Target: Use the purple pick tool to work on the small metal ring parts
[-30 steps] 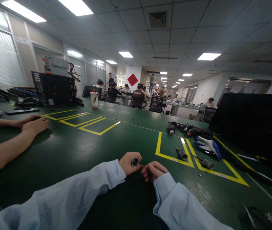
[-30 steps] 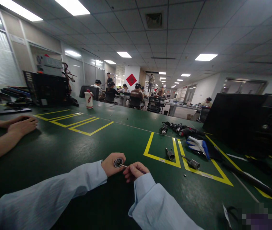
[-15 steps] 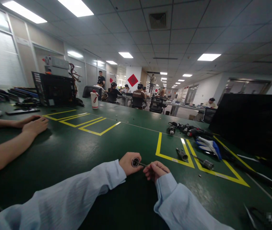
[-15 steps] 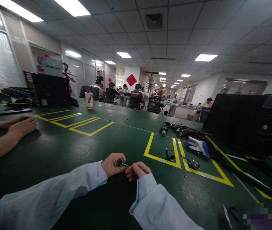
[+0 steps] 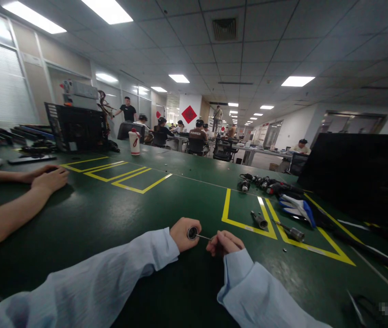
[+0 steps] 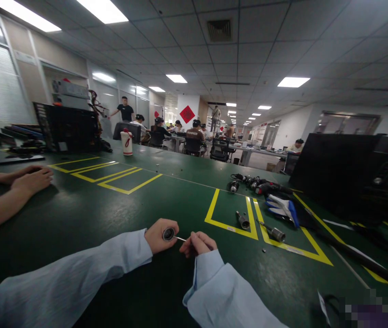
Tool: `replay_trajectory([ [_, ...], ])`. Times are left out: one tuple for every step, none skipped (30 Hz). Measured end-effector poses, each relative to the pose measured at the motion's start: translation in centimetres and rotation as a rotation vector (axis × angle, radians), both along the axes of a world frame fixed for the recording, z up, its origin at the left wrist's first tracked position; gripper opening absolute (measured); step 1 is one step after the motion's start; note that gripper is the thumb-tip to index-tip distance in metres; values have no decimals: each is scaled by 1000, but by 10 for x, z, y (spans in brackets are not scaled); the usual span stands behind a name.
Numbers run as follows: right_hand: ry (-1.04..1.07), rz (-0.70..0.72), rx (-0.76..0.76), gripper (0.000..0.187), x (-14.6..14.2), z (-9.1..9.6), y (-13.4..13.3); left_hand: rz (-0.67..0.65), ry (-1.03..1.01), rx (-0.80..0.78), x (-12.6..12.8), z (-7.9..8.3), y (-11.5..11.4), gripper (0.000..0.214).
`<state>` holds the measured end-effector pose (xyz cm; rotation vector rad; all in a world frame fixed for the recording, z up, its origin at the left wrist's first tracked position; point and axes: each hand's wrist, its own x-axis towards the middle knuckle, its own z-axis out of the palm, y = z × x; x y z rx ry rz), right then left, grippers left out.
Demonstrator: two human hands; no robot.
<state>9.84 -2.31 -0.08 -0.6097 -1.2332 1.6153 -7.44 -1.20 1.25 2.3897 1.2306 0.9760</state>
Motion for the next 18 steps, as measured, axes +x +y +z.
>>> replay_trajectory([
  [-34, -43, 26, 33, 0, 1, -2, 9, 5, -2, 0, 0, 0, 6],
  [-70, -83, 53, 34, -1, 1, -3, 16, 11, -2, -1, 0, 0, 5],
  [-103, -114, 84, 34, -1, 1, -5, 21, 17, -3, -1, 0, 0, 5],
  [-135, -138, 119, 35, -2, 0, -6, 25, 23, -4, -1, 0, 0, 5],
  [-168, -157, 156, 36, -3, 0, -7, 26, 30, -5, -1, 0, 0, 5],
  [-206, -174, 197, 37, -5, -1, -8, 25, 38, -8, -1, 1, -1, 4],
  [-253, -193, 241, 38, -6, -2, -10, 23, 49, -9, 0, 1, -1, 4],
  [-314, -216, 285, 39, -6, -2, -11, 20, 62, -9, 0, 1, -1, 4],
  [-382, -243, 333, 39, -7, -2, -12, 16, 77, -4, 0, 1, -2, 4],
  [-446, -271, 384, 38, -8, -2, -13, 14, 94, 4, 0, 1, -2, 4],
  [-494, -297, 436, 36, -8, -2, -14, 15, 111, 17, 0, 1, -2, 5],
  [-523, -317, 477, 34, -8, -1, -15, 19, 125, 29, 1, 1, -2, 5],
  [-528, -325, 496, 32, -9, -1, -15, 23, 134, 39, 1, 1, -2, 5],
  [-507, -316, 479, 32, -9, -1, -14, 26, 135, 45, 0, 1, -2, 5],
  [-461, -287, 418, 33, -9, -1, -12, 29, 130, 48, 0, 1, -2, 4],
  [-394, -242, 319, 35, -8, -2, -10, 34, 124, 49, 0, 1, -2, 4],
  [-313, -186, 198, 37, -8, -2, -7, 41, 120, 47, 0, 1, -2, 4],
  [-230, -129, 80, 38, -7, -2, -3, 50, 119, 45, 0, 1, -2, 4],
])
